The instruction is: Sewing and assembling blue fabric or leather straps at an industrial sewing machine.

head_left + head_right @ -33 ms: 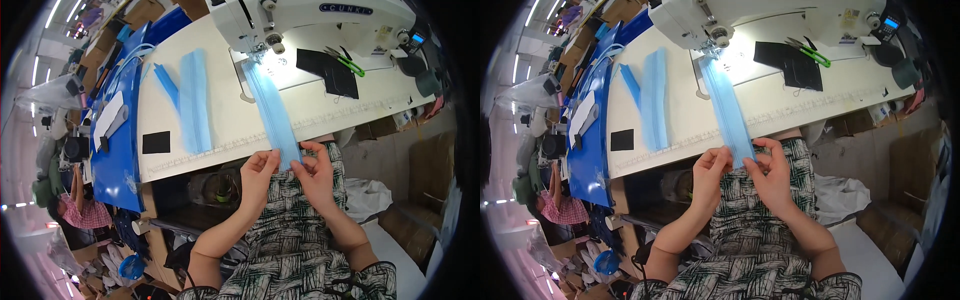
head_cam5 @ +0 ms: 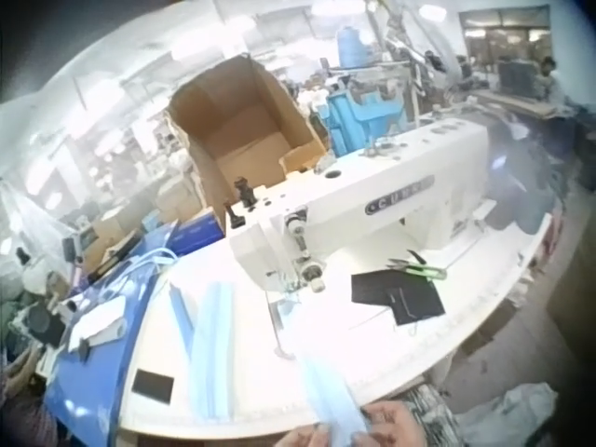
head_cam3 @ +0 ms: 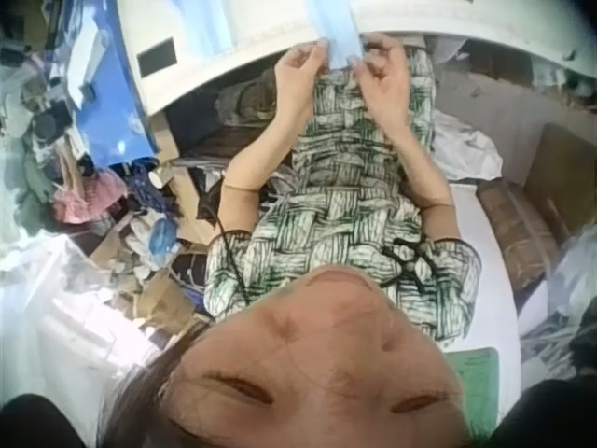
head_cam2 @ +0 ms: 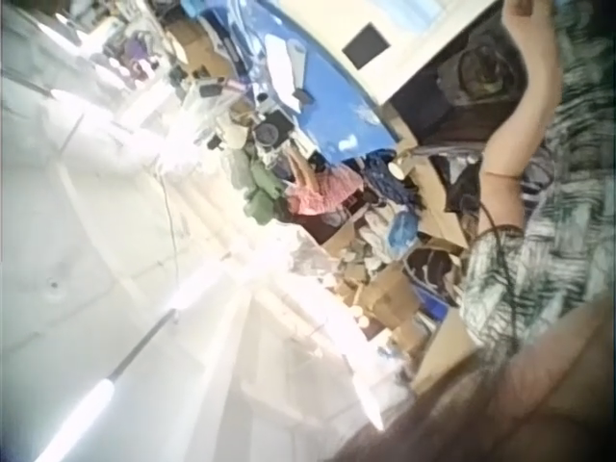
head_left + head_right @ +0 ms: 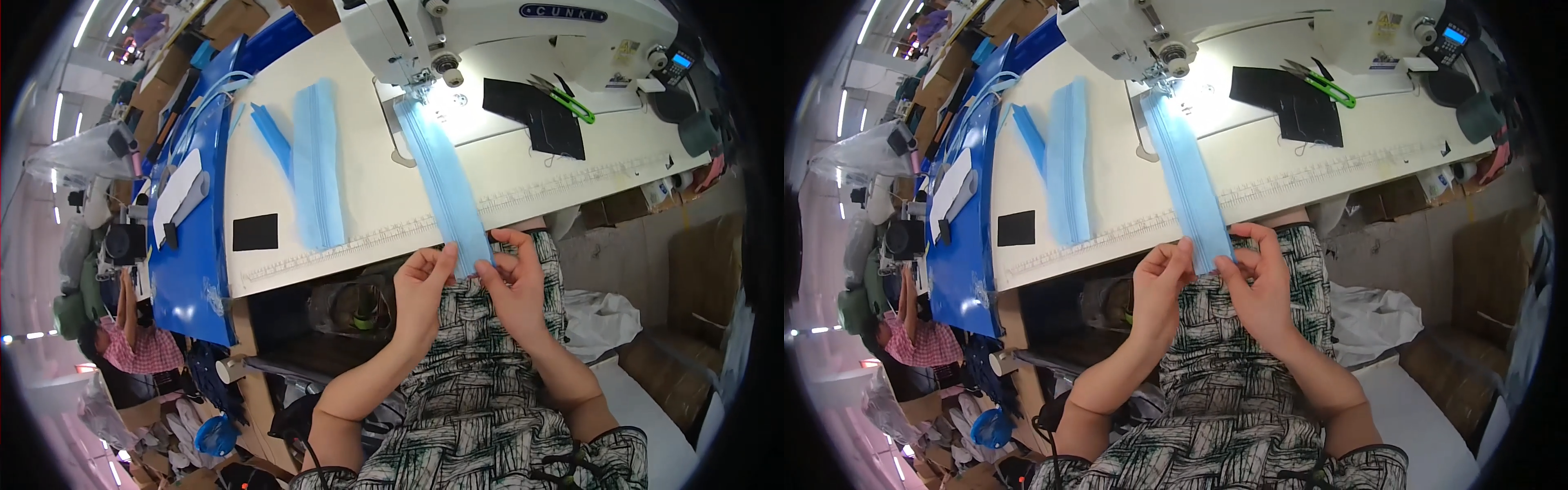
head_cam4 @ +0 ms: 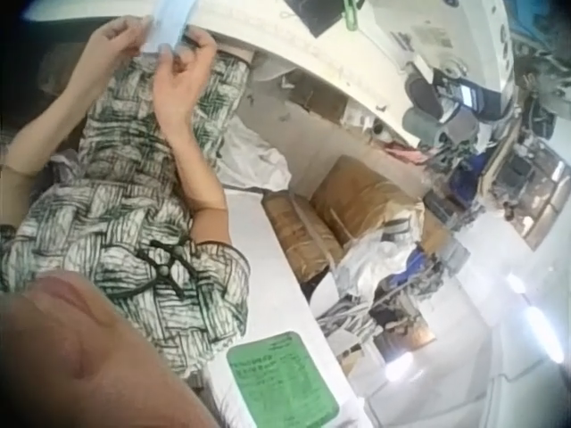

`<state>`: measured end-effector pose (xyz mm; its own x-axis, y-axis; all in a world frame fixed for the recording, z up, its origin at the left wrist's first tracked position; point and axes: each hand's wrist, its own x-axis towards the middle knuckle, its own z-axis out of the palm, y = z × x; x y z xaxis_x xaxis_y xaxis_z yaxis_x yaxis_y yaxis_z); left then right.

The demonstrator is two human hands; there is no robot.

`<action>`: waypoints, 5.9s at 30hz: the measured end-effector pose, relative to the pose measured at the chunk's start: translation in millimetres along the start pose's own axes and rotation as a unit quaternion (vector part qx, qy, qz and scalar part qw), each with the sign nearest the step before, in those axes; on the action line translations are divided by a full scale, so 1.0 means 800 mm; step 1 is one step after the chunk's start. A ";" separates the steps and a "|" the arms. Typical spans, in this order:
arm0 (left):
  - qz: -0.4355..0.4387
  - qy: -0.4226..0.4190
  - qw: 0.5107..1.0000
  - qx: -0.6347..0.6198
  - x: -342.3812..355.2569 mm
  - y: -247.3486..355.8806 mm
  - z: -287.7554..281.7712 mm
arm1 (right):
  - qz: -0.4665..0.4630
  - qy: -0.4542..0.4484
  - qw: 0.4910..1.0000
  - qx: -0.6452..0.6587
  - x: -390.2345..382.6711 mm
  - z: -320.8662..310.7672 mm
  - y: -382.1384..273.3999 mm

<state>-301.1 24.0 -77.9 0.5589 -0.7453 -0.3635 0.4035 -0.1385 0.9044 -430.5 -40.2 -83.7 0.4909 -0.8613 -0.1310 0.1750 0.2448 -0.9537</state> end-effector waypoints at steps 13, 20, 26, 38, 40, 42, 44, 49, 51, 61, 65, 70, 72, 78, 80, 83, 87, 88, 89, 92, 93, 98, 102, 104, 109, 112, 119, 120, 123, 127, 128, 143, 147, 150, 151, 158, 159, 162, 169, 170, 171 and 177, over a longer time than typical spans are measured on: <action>-0.148 -0.033 0.985 -0.078 0.013 -0.016 0.014 | -0.010 0.008 0.998 -0.069 -0.002 -0.013 0.005; -0.154 -0.077 0.983 -0.062 0.018 -0.008 0.008 | -0.066 -0.007 0.992 -0.104 0.002 -0.034 0.007; -0.173 -0.090 0.980 -0.051 0.022 -0.003 0.003 | -0.126 -0.015 0.982 -0.142 0.014 -0.035 -0.005; -0.175 -0.141 0.968 0.110 0.029 0.052 -0.016 | -0.491 -0.141 0.735 -0.447 0.054 -0.052 -0.011; -0.139 -0.307 0.816 0.469 0.036 0.103 -0.024 | -0.477 -0.148 0.735 -0.459 0.054 -0.053 -0.012; -0.029 -0.205 0.876 0.435 0.049 0.127 -0.017 | -0.484 -0.150 0.730 -0.459 0.055 -0.050 -0.013; 0.170 -0.152 0.821 0.524 0.079 0.149 0.011 | -0.482 -0.158 0.726 -0.465 0.054 -0.049 -0.013; 0.489 -0.146 0.676 0.532 0.181 0.111 0.018 | -0.482 -0.183 0.710 -0.480 0.055 -0.044 -0.021; 0.475 -0.172 0.655 0.562 0.196 0.113 0.014 | -0.481 -0.186 0.706 -0.485 0.059 -0.043 -0.029; 0.412 -0.300 0.680 0.527 0.228 0.148 0.012 | -0.495 -0.200 0.683 -0.499 0.064 -0.042 -0.050; 0.389 -0.361 0.644 0.550 0.236 0.161 0.017 | -0.484 -0.207 0.687 -0.501 0.065 -0.043 -0.049; 0.348 -0.367 0.665 0.549 0.234 0.163 0.034 | -0.469 -0.224 0.705 -0.484 0.067 -0.041 -0.045; 0.342 -0.373 0.663 0.551 0.238 0.164 0.036 | -0.468 -0.219 0.706 -0.484 0.065 -0.040 -0.043; 0.334 -0.417 0.622 0.572 0.245 0.169 0.034 | -0.460 -0.228 0.709 -0.484 0.066 -0.039 -0.040; 0.315 -0.418 0.606 0.599 0.248 0.166 0.035 | -0.457 -0.228 0.711 -0.484 0.067 -0.040 -0.039; 0.322 -0.372 0.613 0.618 0.236 0.167 0.041 | -0.451 -0.228 0.722 -0.472 0.067 -0.038 -0.043; 0.320 -0.340 0.641 0.609 0.233 0.166 0.041 | -0.456 -0.222 0.722 -0.471 0.070 -0.037 -0.038; 0.334 -0.305 0.653 0.607 0.231 0.163 0.041 | -0.454 -0.223 0.721 -0.473 0.070 -0.037 -0.036; 0.348 -0.270 0.665 0.604 0.228 0.160 0.041 | -0.454 -0.223 0.720 -0.475 0.070 -0.037 -0.035; 0.340 -0.181 0.726 0.569 0.218 0.145 0.029 | -0.458 -0.224 0.718 -0.474 0.069 -0.037 -0.036; 0.342 -0.178 0.727 0.568 0.215 0.139 0.025 | -0.454 -0.225 0.719 -0.476 0.069 -0.036 -0.036; 0.467 -0.116 0.709 0.516 0.204 0.105 0.001 | -0.448 -0.239 0.712 -0.485 0.067 -0.032 -0.033; 0.461 -0.115 0.719 0.507 0.205 0.105 -0.007 | -0.447 -0.245 0.711 -0.484 0.067 -0.028 -0.031; 0.484 -0.133 0.696 0.514 0.208 0.107 -0.011 | -0.450 -0.251 0.706 -0.487 0.067 -0.024 -0.032; 0.458 -0.139 0.707 0.520 0.205 0.113 -0.014 | -0.448 -0.239 0.710 -0.488 0.068 -0.014 -0.028; 0.457 -0.143 0.704 0.525 0.208 0.112 -0.018 | -0.449 -0.248 0.706 -0.488 0.071 -0.010 -0.028; 0.468 -0.126 0.692 0.536 0.217 0.116 -0.014 | -0.445 -0.235 0.717 -0.483 0.081 -0.007 -0.027; 0.467 -0.126 0.692 0.535 0.217 0.117 -0.013 | -0.444 -0.231 0.716 -0.487 0.083 -0.008 -0.029; 0.461 -0.129 0.691 0.542 0.220 0.116 -0.013 | -0.438 -0.222 0.718 -0.494 0.084 -0.006 -0.035; 0.460 -0.118 0.699 0.535 0.224 0.115 -0.011 | -0.417 -0.234 0.731 -0.486 0.089 -0.008 -0.039; 0.459 -0.117 0.700 0.534 0.225 0.115 -0.010 | -0.416 -0.233 0.731 -0.488 0.090 -0.009 -0.039; 0.467 -0.135 0.729 0.482 0.225 0.114 -0.014 | -0.396 -0.208 0.745 -0.495 0.103 -0.004 -0.047; 0.480 -0.135 0.718 0.485 0.229 0.110 -0.016 | -0.411 -0.207 0.728 -0.509 0.108 -0.004 -0.048; 0.460 -0.132 0.722 0.500 0.224 0.116 -0.011 | -0.433 -0.206 0.698 -0.532 0.107 -0.003 -0.049; 0.461 -0.144 0.696 0.532 0.223 0.118 -0.010 | -0.453 -0.199 0.678 -0.544 0.106 -0.003 -0.050; 0.459 -0.157 0.716 0.502 0.227 0.116 -0.010 | -0.485 -0.162 0.682 -0.523 0.109 -0.008 -0.053; 0.458 -0.158 0.716 0.503 0.227 0.117 -0.010 | -0.458 -0.182 0.705 -0.509 0.112 -0.009 -0.049; 0.456 -0.169 0.701 0.522 0.228 0.121 -0.007 | -0.425 -0.199 0.738 -0.485 0.117 -0.012 -0.043; 0.437 -0.170 0.719 0.514 0.231 0.124 -0.011 | -0.425 -0.216 0.751 -0.457 0.122 -0.012 -0.043; 0.451 -0.179 0.709 0.511 0.232 0.124 -0.013 | -0.426 -0.219 0.750 -0.457 0.123 -0.011 -0.043; 0.452 -0.175 0.710 0.511 0.231 0.123 -0.012 | -0.426 -0.221 0.749 -0.457 0.123 -0.011 -0.042; 0.467 -0.180 0.687 0.528 0.226 0.122 -0.009 | -0.418 -0.261 0.745 -0.449 0.130 -0.012 -0.049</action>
<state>-155.9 -119.3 -57.2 -0.0745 -0.9172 0.3915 -0.8644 0.2551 0.4333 -394.7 -144.1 -62.5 0.8364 -0.1977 0.5113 0.0800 -0.8787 -0.4705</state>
